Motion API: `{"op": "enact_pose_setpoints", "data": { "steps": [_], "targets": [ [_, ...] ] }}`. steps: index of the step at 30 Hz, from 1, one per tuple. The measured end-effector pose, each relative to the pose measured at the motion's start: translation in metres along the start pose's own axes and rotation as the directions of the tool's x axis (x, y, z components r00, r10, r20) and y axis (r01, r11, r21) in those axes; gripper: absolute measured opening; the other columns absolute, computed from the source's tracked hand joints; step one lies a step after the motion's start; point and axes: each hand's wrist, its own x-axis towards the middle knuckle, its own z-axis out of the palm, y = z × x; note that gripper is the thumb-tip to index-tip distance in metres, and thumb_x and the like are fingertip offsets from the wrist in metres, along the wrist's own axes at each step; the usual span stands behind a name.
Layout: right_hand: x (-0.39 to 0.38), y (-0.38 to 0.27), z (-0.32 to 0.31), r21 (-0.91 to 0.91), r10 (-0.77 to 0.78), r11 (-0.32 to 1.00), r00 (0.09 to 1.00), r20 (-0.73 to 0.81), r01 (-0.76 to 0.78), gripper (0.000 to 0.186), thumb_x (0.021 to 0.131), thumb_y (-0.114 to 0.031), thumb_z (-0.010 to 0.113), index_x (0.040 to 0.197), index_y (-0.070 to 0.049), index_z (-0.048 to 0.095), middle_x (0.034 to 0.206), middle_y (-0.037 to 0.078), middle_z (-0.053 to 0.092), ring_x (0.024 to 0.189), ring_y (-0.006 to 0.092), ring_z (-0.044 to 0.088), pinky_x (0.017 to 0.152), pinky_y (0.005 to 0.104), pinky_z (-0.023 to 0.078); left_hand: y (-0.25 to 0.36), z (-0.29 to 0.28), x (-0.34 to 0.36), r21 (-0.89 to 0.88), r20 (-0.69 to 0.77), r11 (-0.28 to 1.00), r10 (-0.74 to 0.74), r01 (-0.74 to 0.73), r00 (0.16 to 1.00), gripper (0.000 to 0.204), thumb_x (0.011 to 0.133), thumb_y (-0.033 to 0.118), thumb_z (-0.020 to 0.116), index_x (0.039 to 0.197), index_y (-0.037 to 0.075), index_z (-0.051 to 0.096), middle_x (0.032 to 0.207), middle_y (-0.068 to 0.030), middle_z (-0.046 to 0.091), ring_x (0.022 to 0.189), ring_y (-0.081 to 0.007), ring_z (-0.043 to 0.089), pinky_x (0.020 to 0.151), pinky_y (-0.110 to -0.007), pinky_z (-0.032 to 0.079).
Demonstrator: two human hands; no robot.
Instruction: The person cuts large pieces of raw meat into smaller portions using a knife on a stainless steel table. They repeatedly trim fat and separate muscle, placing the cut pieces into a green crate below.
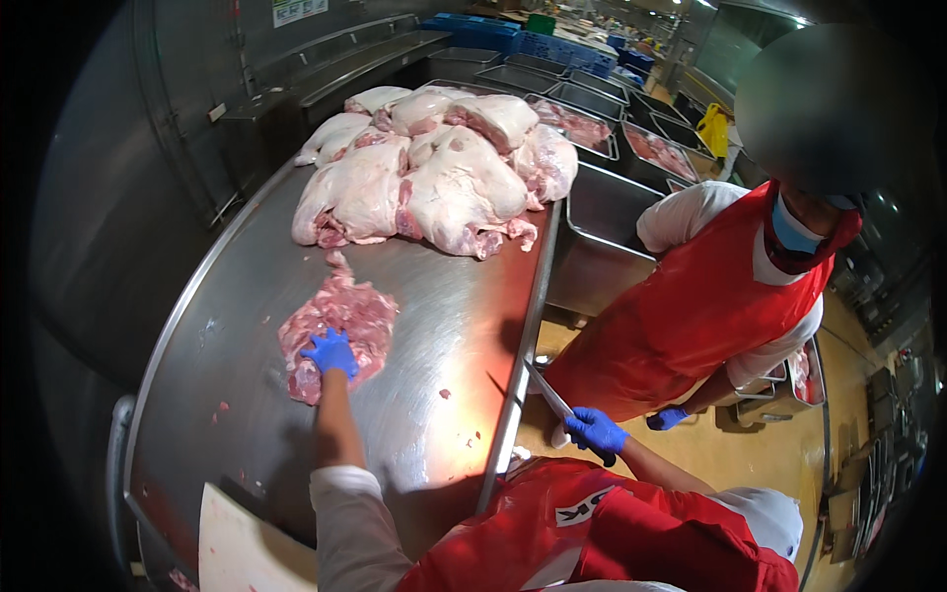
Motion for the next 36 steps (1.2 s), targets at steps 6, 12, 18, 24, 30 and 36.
{"op": "enact_pose_setpoints", "data": {
  "steps": [6, 12, 18, 24, 30, 36],
  "targets": [
    [0.067, -0.008, -0.001, 0.043, -0.204, 0.979, 0.967, 0.151, 0.2, 0.025, 0.104, -0.03, 0.052, 0.093, -0.007, 0.054, 0.075, 0.0, 0.053, 0.066, 0.0104, 0.052, 0.063, 0.0277, 0.048, 0.058, 0.087, -0.089, -0.079, -0.374, 0.993, -0.114, 0.091, 0.92, 0.046, 0.085, 0.028, 0.058, 0.131, 0.023, 0.06, 0.147, -0.0045, 0.048, 0.146, -0.0386, 0.026, 0.105, -0.083, 0.001],
    [0.124, -0.02, 0.02, 0.124, -0.322, 0.945, 0.921, 0.22, 0.301, 0.027, 0.103, -0.032, 0.051, 0.092, -0.008, 0.055, 0.075, 0.0, 0.053, 0.066, 0.0099, 0.051, 0.062, 0.0276, 0.047, 0.046, 0.109, -0.169, -0.275, -0.64, 0.914, 0.058, -0.299, 0.766, 0.022, 0.082, 0.018, 0.06, 0.102, 0.018, 0.069, 0.13, -0.0066, 0.059, 0.146, -0.0342, 0.03, 0.106, -0.08, -0.007],
    [0.122, -0.044, 0.032, 0.03, -0.378, 0.92, 0.867, 0.326, 0.39, 0.024, 0.104, -0.03, 0.051, 0.099, -0.007, 0.056, 0.076, 0.002, 0.058, 0.067, 0.0102, 0.053, 0.063, 0.028, 0.047, 0.009, 0.046, -0.191, -0.783, -0.318, 0.547, 0.056, -0.295, 0.946, 0.026, 0.081, -0.001, 0.056, 0.103, 0.007, 0.067, 0.115, -0.0134, 0.065, 0.121, -0.0367, 0.057, 0.11, -0.052, 0.038],
    [0.129, -0.035, 0.013, 0.087, -0.352, 0.935, 0.878, 0.324, 0.343, 0.024, 0.1, -0.027, 0.058, 0.106, -0.004, 0.055, 0.08, 0.006, 0.063, 0.071, 0.0134, 0.06, 0.068, 0.0302, 0.052, 0.112, -0.193, -0.273, -0.719, -0.636, 0.23, 0.164, -0.656, 0.754, 0.022, 0.084, 0.0, 0.064, 0.106, -0.002, 0.068, 0.103, -0.0134, 0.071, 0.097, -0.0252, 0.067, 0.087, -0.033, 0.052],
    [0.126, -0.044, 0.004, 0.037, -0.336, 0.938, 0.883, 0.328, 0.343, 0.024, 0.099, -0.027, 0.059, 0.104, -0.004, 0.055, 0.079, 0.006, 0.062, 0.07, 0.0133, 0.06, 0.068, 0.0301, 0.052, 0.167, -0.334, -0.332, -0.545, -0.8, -0.624, 0.586, -0.56, 0.126, 0.022, 0.087, 0.016, 0.071, 0.106, 0.003, 0.072, 0.109, -0.0147, 0.066, 0.104, -0.0315, 0.064, 0.091, -0.042, 0.049],
    [0.127, -0.045, -0.001, 0.158, -0.334, 0.942, 0.882, 0.334, 0.297, 0.023, 0.1, -0.028, 0.059, 0.106, -0.006, 0.057, 0.083, 0.004, 0.061, 0.072, 0.0111, 0.059, 0.067, 0.0278, 0.052, 0.202, -0.361, -0.352, -0.446, -0.863, -0.863, 0.485, -0.236, -0.141, 0.024, 0.09, 0.02, 0.069, 0.106, 0.003, 0.072, 0.108, -0.0145, 0.067, 0.1, -0.03, 0.064, 0.088, -0.041, 0.05]
  ]
}}
